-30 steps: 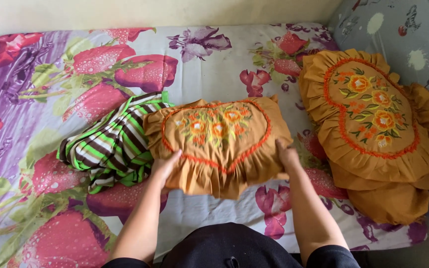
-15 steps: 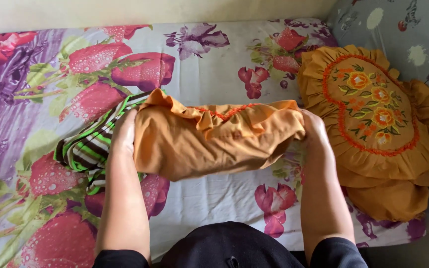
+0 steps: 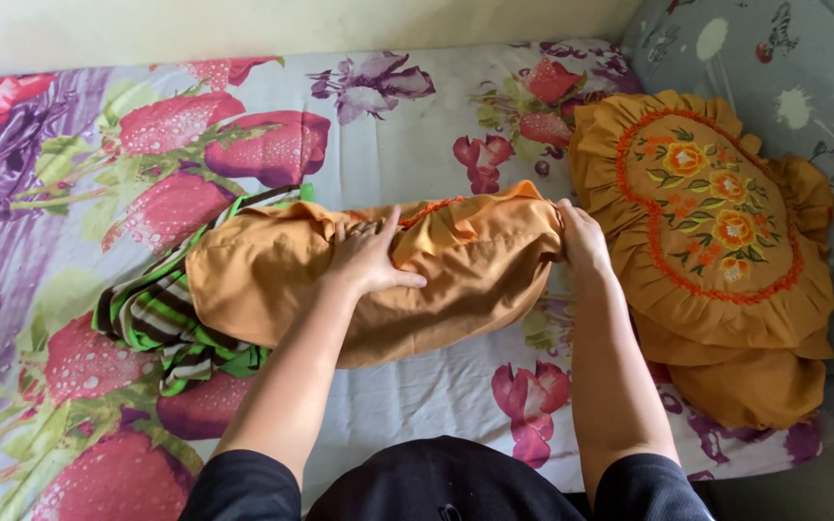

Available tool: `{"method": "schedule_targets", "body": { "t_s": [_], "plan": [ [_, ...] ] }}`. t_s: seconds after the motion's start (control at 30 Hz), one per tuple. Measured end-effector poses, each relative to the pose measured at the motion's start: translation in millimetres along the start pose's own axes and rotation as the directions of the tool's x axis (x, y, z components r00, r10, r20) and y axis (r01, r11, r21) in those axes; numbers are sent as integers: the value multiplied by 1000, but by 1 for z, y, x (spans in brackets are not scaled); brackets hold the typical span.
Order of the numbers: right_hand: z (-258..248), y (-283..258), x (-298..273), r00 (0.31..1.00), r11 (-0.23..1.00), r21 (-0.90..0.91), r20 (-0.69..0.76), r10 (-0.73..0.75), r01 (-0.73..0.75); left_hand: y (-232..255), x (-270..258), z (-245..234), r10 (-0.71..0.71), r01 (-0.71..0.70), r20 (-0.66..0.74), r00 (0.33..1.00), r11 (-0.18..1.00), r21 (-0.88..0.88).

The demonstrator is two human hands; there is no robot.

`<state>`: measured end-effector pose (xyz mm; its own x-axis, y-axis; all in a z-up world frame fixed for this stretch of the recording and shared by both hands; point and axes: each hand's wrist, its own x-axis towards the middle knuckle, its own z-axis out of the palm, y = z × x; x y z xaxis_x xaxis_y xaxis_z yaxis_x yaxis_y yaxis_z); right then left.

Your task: Putting a pillow into a pillowcase and folding a striped garment on a bed.

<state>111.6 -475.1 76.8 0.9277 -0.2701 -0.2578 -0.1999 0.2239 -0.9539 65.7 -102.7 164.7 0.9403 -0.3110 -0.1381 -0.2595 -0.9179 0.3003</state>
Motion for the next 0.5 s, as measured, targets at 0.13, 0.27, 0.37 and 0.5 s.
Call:
{"method": "schedule_targets", "body": {
  "t_s": [0.13, 0.27, 0.37, 0.5],
  "plan": [
    [-7, -32, -40, 1000, 1000, -10, -2, -1, 1, -19, 19, 19, -120, 131, 104, 987, 985, -116],
    [-4, -67, -80, 937, 989, 11, 322, 133, -145, -29, 22, 24, -108, 109, 15, 994, 979, -172],
    [-6, -75, -74, 944, 967, -254, 313, 103, -21, -30, 19, 25, -91, 85, -19, 996, 970, -227],
    [-7, -82, -52, 944, 918, -278, -93, -318, 282, -26, 13, 17, -91, 75, -39, 995, 950, -303]
  ]
}}
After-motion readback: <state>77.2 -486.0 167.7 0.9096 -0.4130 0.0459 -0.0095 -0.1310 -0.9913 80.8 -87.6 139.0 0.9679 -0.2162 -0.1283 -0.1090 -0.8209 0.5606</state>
